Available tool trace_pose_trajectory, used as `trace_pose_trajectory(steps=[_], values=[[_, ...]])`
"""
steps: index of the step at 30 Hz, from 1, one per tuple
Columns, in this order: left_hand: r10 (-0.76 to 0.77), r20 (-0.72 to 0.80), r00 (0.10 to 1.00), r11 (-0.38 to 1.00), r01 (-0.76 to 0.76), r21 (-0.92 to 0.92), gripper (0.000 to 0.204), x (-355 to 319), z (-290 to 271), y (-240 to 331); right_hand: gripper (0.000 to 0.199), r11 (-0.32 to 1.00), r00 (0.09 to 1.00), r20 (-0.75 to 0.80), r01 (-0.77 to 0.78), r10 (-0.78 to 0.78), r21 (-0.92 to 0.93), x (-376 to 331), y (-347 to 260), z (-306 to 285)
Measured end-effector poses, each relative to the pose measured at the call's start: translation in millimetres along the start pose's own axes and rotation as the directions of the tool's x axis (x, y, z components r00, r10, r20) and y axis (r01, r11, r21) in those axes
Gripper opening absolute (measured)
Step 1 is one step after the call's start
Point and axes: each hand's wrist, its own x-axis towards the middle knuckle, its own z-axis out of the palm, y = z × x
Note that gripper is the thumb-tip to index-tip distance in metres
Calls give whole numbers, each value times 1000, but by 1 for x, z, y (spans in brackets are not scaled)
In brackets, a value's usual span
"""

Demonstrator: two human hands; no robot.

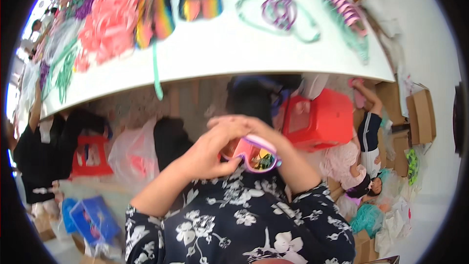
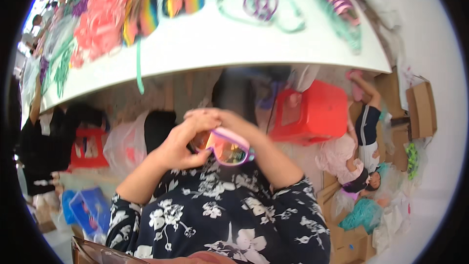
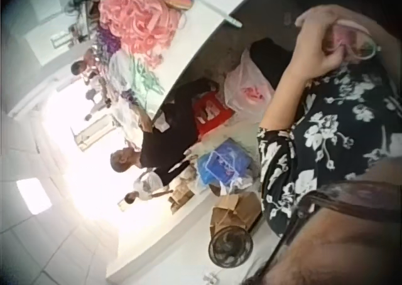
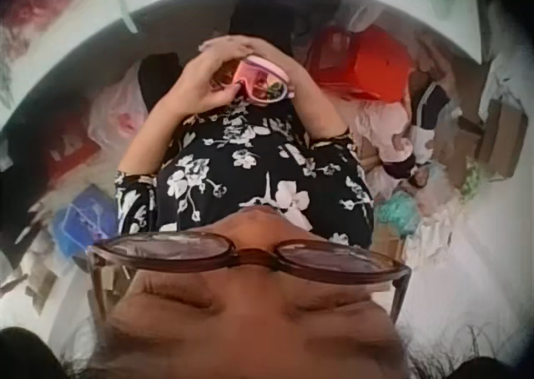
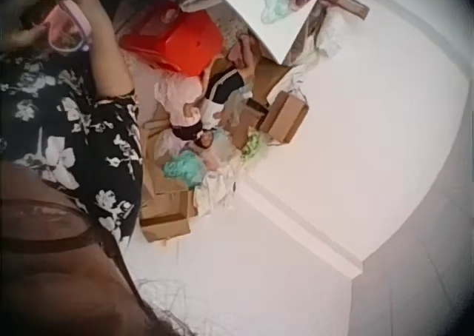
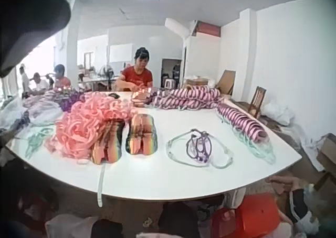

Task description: Assembling and inspecting colorful swimming goggles or protective eyewear.

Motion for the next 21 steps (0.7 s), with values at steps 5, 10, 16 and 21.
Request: trace_pose_trajectory(steps=[5,10,16,21], values=[[-5,-5,1000,996,4,-84,62,19,-7,1,25,954,990,-25,124,-136,-272,-14,-7,-13],[-195,-213,957,978,174,-115,69,18,-2,-11,19,777,736,-412,241,-537,-581,-70,-69,-60],[-413,-130,901,906,392,-159,53,-18,27,-41,21,487,166,-504,-134,-848,-863,-141,-212,-158],[-553,-102,827,822,522,-226,44,-27,42,-63,18,435,-42,-439,-253,-897,-864,-165,-292,-280]])
